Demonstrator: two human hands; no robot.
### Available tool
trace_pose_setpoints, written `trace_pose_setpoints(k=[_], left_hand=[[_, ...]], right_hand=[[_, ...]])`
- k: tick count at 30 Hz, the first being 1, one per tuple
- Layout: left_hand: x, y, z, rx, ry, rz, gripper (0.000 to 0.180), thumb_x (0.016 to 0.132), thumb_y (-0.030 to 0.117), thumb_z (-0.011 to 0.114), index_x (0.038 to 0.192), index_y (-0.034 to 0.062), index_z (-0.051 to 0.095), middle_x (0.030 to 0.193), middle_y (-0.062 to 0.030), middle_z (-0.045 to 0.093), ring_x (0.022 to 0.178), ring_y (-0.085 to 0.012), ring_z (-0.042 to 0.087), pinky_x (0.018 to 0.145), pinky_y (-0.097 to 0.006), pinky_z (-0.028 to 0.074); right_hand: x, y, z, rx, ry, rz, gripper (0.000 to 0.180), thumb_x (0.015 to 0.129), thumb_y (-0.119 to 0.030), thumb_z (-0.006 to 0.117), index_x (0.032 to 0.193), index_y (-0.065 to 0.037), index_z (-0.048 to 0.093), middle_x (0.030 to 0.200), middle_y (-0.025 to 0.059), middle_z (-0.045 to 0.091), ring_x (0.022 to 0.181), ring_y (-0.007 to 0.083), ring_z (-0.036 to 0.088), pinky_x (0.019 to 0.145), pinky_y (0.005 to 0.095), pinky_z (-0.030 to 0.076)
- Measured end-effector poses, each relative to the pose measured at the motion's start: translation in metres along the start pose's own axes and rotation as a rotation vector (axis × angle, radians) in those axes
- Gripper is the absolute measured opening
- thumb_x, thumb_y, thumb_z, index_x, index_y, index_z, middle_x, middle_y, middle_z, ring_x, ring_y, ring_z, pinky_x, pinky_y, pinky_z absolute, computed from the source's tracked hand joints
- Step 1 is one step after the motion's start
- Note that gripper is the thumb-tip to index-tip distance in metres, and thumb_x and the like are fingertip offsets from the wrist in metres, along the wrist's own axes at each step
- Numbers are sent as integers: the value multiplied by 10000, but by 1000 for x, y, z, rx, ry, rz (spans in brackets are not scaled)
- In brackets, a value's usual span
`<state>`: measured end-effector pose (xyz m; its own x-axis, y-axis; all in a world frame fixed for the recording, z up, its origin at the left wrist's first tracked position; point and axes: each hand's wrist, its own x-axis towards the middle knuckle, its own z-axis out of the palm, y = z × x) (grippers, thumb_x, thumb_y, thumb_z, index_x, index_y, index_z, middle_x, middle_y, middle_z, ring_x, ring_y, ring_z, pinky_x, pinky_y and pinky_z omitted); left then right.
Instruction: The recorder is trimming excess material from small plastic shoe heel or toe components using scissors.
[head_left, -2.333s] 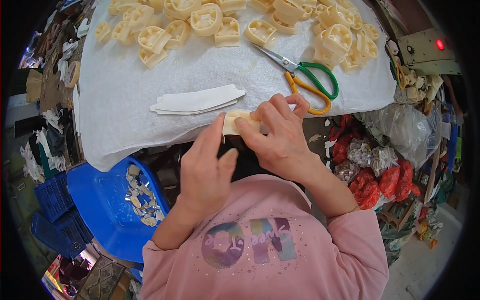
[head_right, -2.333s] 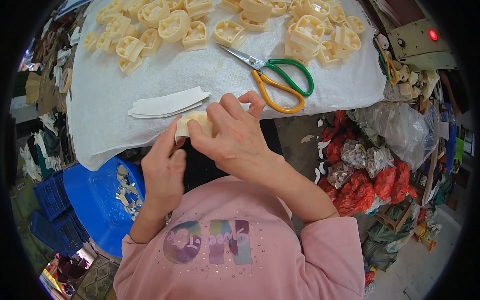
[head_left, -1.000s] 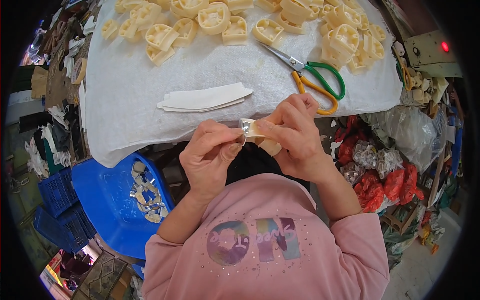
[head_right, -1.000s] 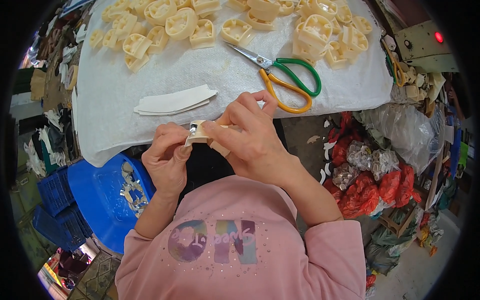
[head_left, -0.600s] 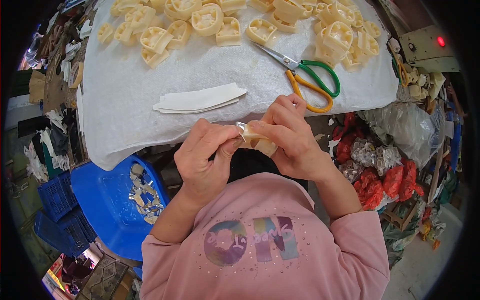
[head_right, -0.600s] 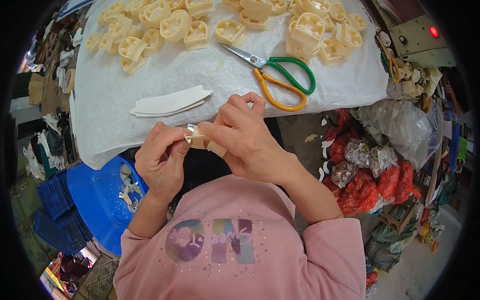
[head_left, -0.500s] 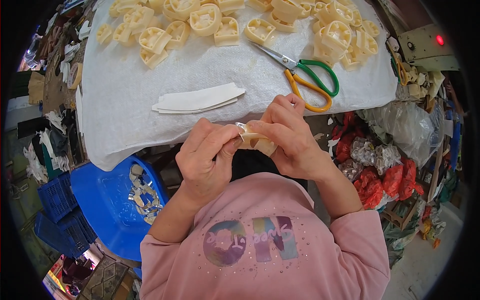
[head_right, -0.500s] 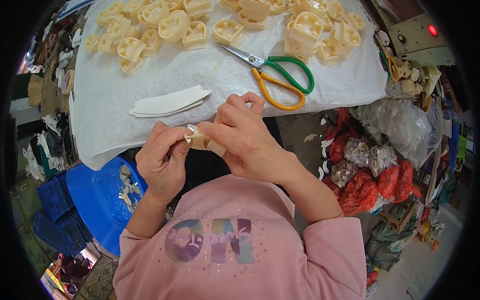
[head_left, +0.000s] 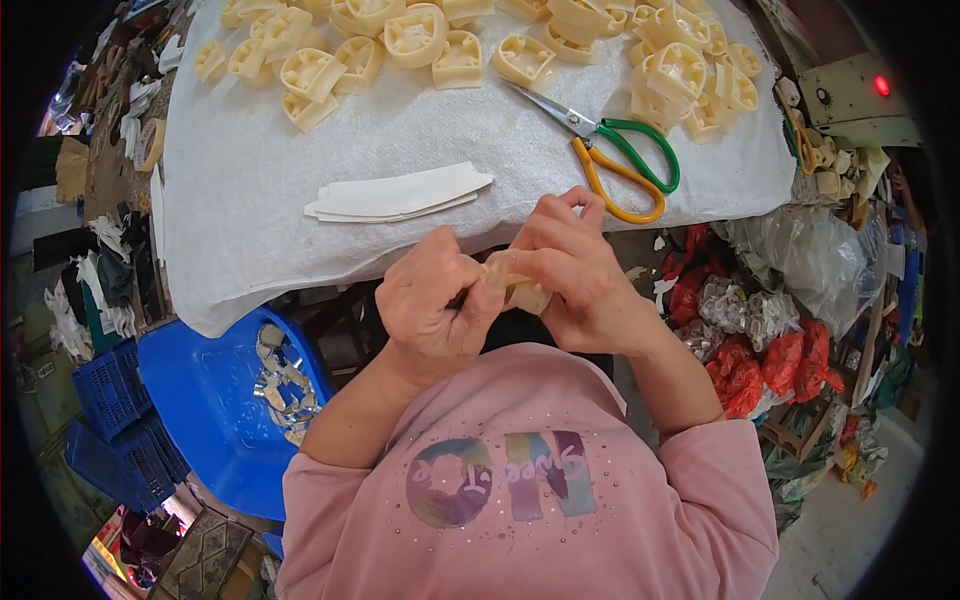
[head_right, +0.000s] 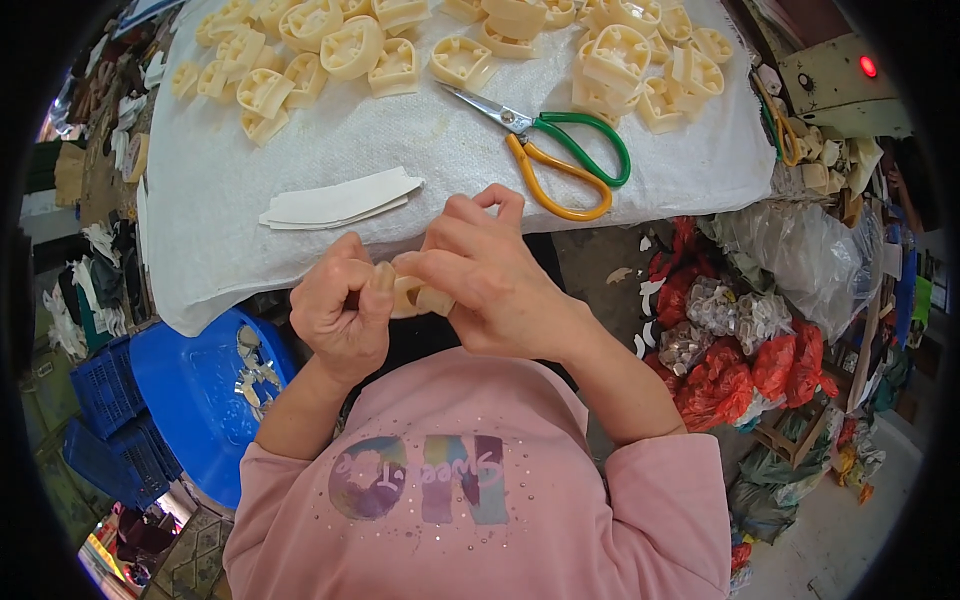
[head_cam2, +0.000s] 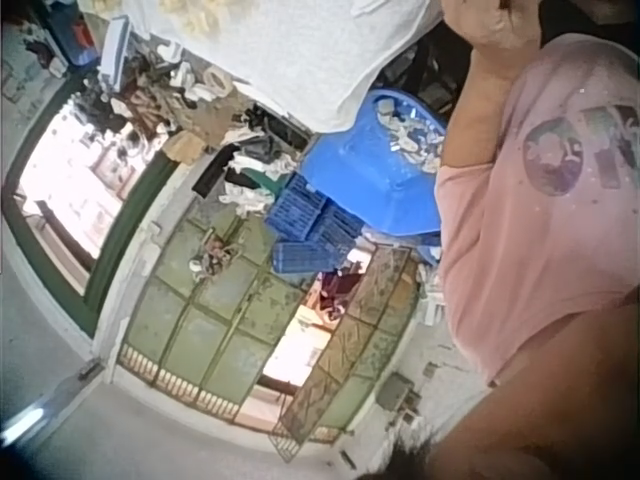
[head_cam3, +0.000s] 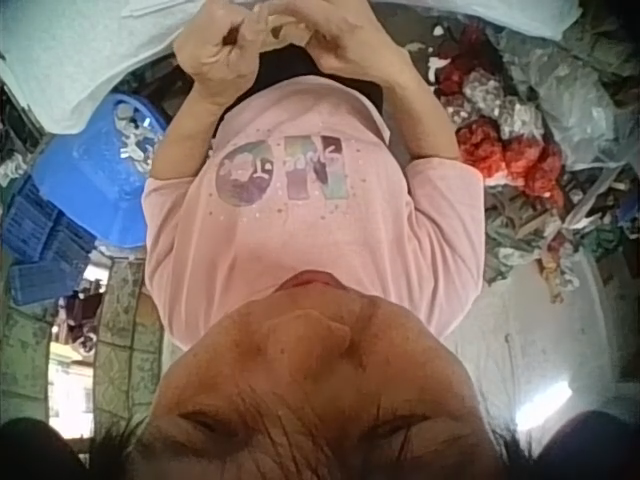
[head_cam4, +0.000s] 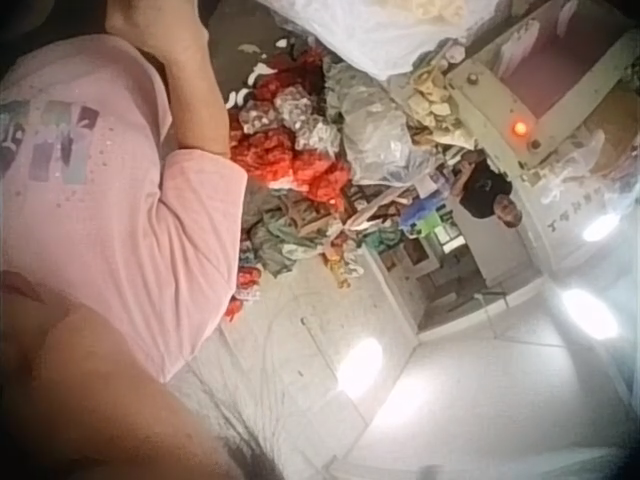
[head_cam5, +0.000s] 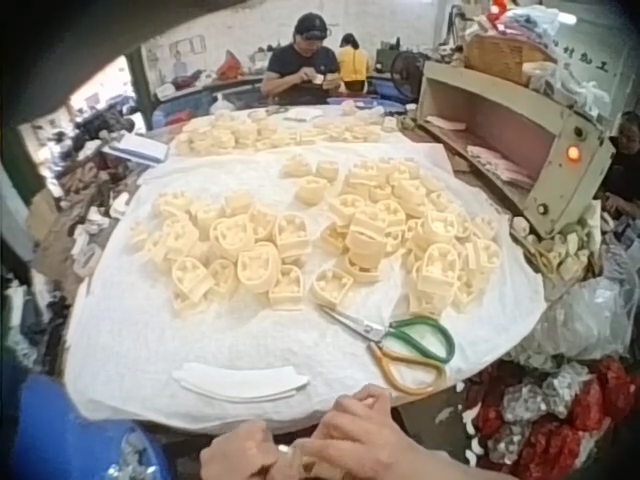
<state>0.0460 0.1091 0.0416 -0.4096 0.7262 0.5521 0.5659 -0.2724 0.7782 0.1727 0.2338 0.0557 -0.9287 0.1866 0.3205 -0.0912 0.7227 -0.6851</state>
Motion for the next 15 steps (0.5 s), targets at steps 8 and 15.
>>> trace_pose_setpoints(k=[8,15], left_hand=[[1,-6,-6,172,38,151,246,620,-10,780,817,76,660,751,-15,508,743,-208,485,655,-306,400],[0,-16,-20,208,198,136,352,521,-121,699,810,77,662,725,-29,502,708,-217,495,631,-295,407]], right_hand=[[3,5,-2,-244,168,-126,306,669,-102,669,967,-171,649,898,18,548,906,228,473,831,424,256],[6,-18,-20,-3,317,-59,389,755,-360,693,1052,-111,657,1336,246,392,1149,368,398,969,467,262]])
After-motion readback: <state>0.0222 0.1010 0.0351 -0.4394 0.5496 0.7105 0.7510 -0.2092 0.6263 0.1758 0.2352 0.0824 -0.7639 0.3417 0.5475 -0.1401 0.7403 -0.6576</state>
